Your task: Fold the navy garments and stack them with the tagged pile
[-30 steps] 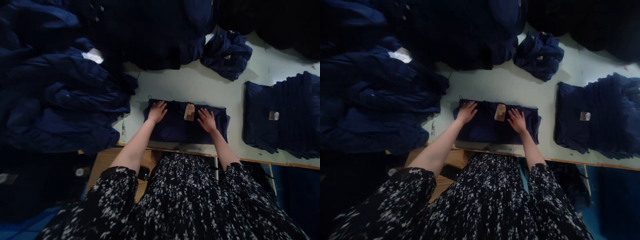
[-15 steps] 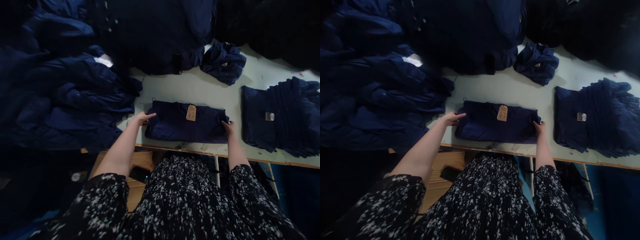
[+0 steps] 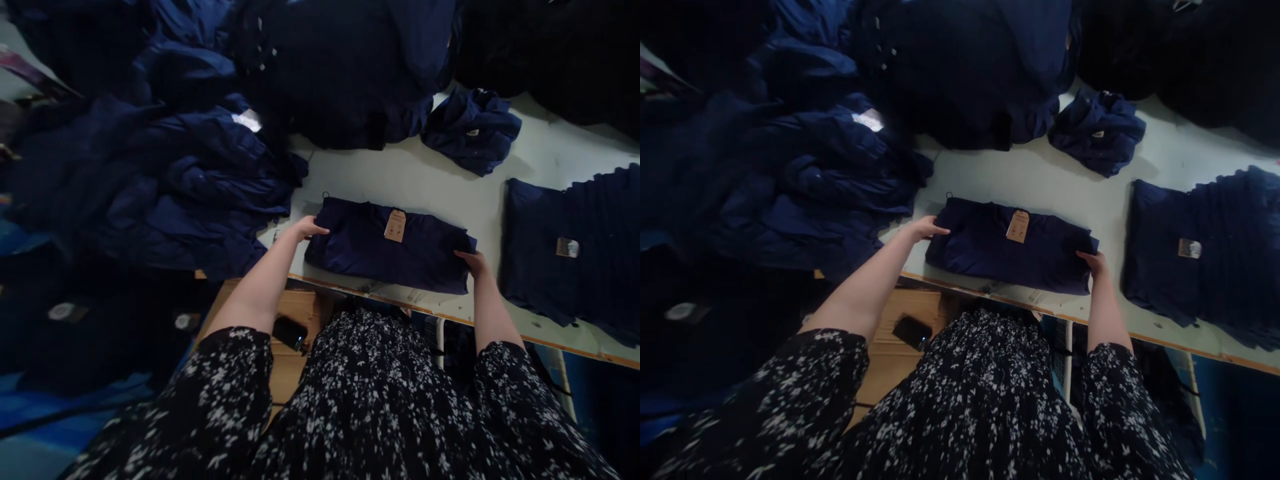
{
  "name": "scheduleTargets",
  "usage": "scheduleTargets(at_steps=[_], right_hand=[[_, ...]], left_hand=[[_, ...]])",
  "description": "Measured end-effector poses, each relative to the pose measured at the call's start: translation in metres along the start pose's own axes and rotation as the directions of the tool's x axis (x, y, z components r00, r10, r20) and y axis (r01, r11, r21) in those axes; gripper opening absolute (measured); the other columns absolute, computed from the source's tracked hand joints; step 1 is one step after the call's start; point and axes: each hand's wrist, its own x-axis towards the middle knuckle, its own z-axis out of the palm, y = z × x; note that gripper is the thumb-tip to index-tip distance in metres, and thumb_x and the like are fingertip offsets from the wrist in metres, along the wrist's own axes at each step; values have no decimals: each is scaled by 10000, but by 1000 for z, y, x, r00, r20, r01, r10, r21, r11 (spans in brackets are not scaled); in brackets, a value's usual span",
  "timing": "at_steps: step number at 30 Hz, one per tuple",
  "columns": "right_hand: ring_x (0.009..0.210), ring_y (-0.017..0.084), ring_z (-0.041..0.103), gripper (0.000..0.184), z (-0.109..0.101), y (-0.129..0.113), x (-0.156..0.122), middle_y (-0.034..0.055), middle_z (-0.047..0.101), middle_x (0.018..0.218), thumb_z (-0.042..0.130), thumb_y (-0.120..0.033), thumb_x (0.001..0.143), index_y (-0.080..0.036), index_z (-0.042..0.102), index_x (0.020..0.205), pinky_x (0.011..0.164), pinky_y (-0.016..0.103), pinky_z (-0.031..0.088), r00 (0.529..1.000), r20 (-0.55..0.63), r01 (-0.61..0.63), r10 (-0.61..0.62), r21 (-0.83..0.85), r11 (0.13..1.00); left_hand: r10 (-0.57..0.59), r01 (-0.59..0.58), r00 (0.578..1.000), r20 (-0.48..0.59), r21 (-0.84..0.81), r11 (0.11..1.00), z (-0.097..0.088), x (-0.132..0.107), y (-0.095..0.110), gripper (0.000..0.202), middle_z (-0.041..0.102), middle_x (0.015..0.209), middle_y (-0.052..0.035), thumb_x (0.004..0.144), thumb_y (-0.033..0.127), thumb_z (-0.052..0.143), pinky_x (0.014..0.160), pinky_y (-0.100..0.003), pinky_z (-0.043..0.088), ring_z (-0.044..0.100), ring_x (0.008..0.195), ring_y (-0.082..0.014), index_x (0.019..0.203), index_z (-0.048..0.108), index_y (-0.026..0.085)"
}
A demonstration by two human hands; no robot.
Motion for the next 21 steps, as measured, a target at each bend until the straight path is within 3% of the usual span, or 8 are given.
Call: scheduleTargets(at_steps=[3, 8, 11, 15, 18, 21], right_hand=[[731, 193, 668, 175, -5, 0, 3, 62, 692, 678, 834, -121, 711, -99, 736, 854, 637, 318, 493, 999, 22, -38, 38, -3, 999], [721, 188, 669, 385, -17, 8, 22, 56, 746, 792, 918, -263, 618, -146, 745, 941, 576, 282, 437, 991, 118, -49, 56, -56, 997], [753, 193, 704, 516, -24, 16, 38, 44, 774, 860, 957, -361, 536, -185, 729, 964, 571, 253, 468, 976, 215, -26, 32, -31, 999], [795, 221, 749, 651, -24, 25, 51, 34, 804, 945, 984, -324, 451, -225, 705, 1030, 622, 295, 574, 925, 379, -31, -8, 97, 995], [834, 244, 769, 594, -15, 29, 50, 36, 811, 921, 979, -305, 465, -227, 712, 990, 716, 341, 632, 903, 430, -77, -18, 201, 977], [850, 282, 779, 481, -6, 29, 46, 60, 805, 859, 948, -373, 544, -219, 730, 943, 802, 399, 650, 859, 512, -105, -28, 229, 968]], left_hand=[[15, -13, 1000, 28, -48, 999, 5, -9, -1, 631, 768, 1238, -107, 692, 327, 886, 849, -310, 574, 726, 1140, -274, 1273, 663, 223], [52, -58, 997, -60, -103, 993, 17, -24, -2, 688, 751, 1297, -116, 677, 264, 873, 954, -318, 566, 700, 1215, -283, 1329, 665, 201], [53, -65, 993, -101, -122, 990, 21, -26, -3, 717, 733, 1318, -124, 675, 214, 862, 954, -301, 568, 699, 1209, -264, 1358, 644, 185], [-17, -20, 979, -205, -176, 984, 23, -27, -2, 781, 747, 1213, -132, 644, 218, 906, 904, -322, 588, 726, 1115, -271, 1372, 627, 170], [-120, 58, 941, -315, -201, 978, 27, -31, 9, 792, 754, 1091, -136, 610, 271, 952, 860, -352, 601, 737, 1058, -300, 1330, 645, 147], [-171, 117, 950, -262, -210, 971, 35, -36, 25, 718, 761, 943, -121, 575, 373, 983, 797, -404, 618, 755, 949, -326, 1197, 696, 160]])
